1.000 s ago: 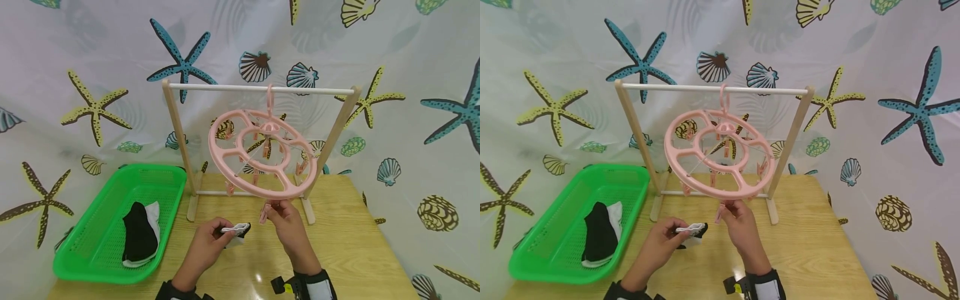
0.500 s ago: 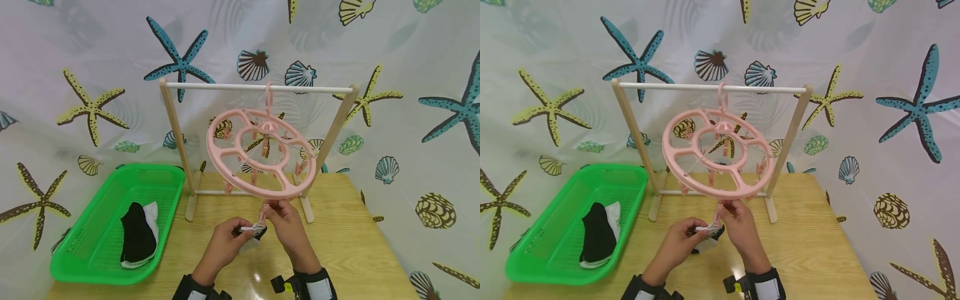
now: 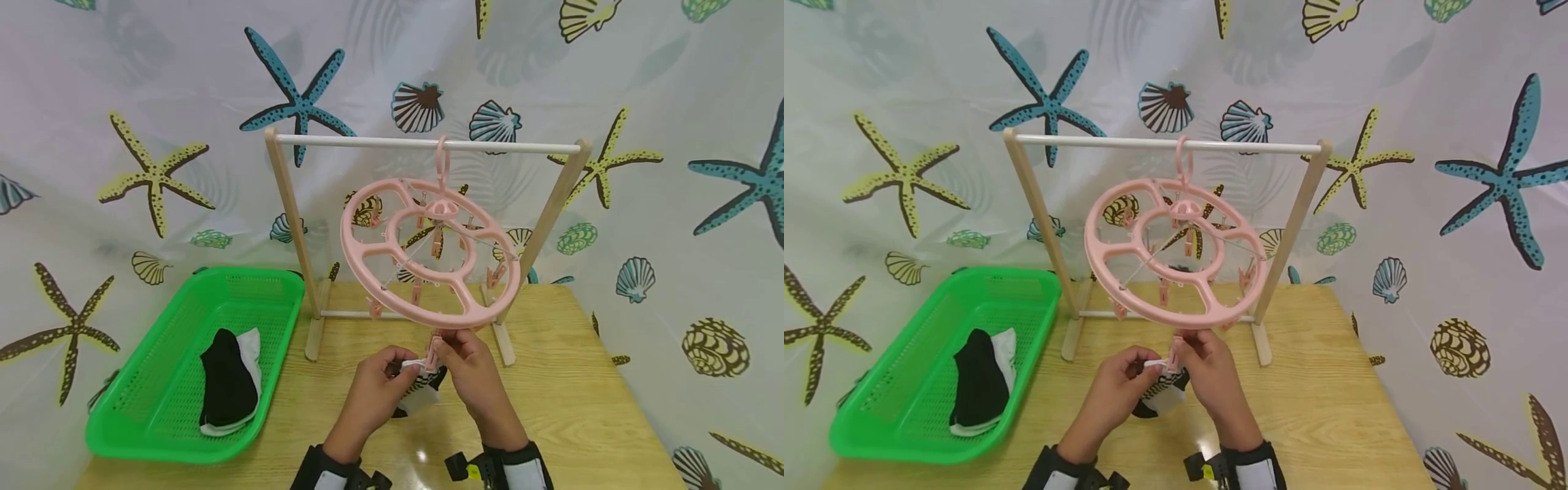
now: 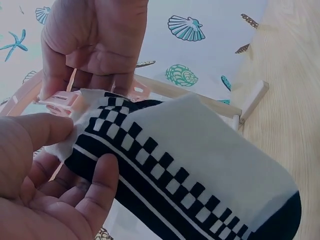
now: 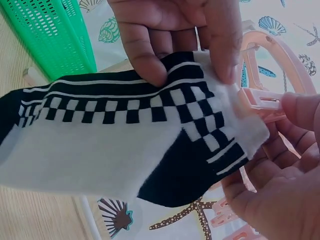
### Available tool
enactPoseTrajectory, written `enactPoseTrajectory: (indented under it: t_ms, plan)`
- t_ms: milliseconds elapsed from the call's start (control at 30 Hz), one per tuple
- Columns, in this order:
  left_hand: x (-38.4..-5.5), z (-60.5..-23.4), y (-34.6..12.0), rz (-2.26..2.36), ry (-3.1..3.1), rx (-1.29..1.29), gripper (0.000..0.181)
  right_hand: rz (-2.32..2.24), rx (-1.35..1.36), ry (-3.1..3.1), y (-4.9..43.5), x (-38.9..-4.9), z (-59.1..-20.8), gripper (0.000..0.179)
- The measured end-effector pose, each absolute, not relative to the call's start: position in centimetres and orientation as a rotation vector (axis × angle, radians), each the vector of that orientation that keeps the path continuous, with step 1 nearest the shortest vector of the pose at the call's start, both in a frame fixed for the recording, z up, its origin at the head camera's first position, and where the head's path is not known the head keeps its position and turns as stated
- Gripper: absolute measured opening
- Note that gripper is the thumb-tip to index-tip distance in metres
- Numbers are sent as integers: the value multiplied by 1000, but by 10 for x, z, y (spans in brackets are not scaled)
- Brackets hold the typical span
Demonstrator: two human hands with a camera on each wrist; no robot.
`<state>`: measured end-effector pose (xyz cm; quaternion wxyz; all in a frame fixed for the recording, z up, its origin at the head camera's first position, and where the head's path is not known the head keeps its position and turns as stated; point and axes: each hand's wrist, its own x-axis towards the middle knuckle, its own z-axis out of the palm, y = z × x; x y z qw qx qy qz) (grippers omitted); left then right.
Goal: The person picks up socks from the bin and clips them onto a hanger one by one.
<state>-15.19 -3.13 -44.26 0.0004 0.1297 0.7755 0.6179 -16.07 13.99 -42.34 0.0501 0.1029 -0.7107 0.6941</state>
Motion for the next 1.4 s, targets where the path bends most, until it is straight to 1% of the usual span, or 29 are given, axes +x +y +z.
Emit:
enactPoseTrajectory:
  t_ms: [167, 433, 600, 800, 900, 1000, 1167, 1267, 1400]
  plan:
    - [-151, -440, -29, 1963, 2426, 393, 12, 2126, 354, -2162, 142, -160, -424, 12]
    - [-153, -441, -29, 1978, 2422, 379, 12, 2129, 459, -2164, 144, -162, -426, 18]
    - [-154, -442, -31, 2019, 2432, 388, 17, 2114, 440, -2205, 143, -163, -427, 20]
    - [-152, -440, -34, 2011, 2600, 353, 16, 2121, 377, -2252, 142, -162, -426, 22]
    - [-152, -436, -34, 2004, 2775, 473, 14, 2132, 347, -2265, 141, -161, -427, 22]
    - [-152, -427, -35, 1945, 2974, 736, 13, 2132, 343, -2272, 140, -161, -426, 23]
    - [-158, -407, -35, 1704, 3253, 1158, 18, 2081, 372, -2284, 139, -162, -426, 24]
    - [-163, -395, -34, 1564, 3342, 1259, 21, 2066, 375, -2296, 140, -162, -426, 24]
    - [-167, -384, -31, 1320, 3480, 1290, 25, 2044, 419, -2300, 141, -163, -427, 28]
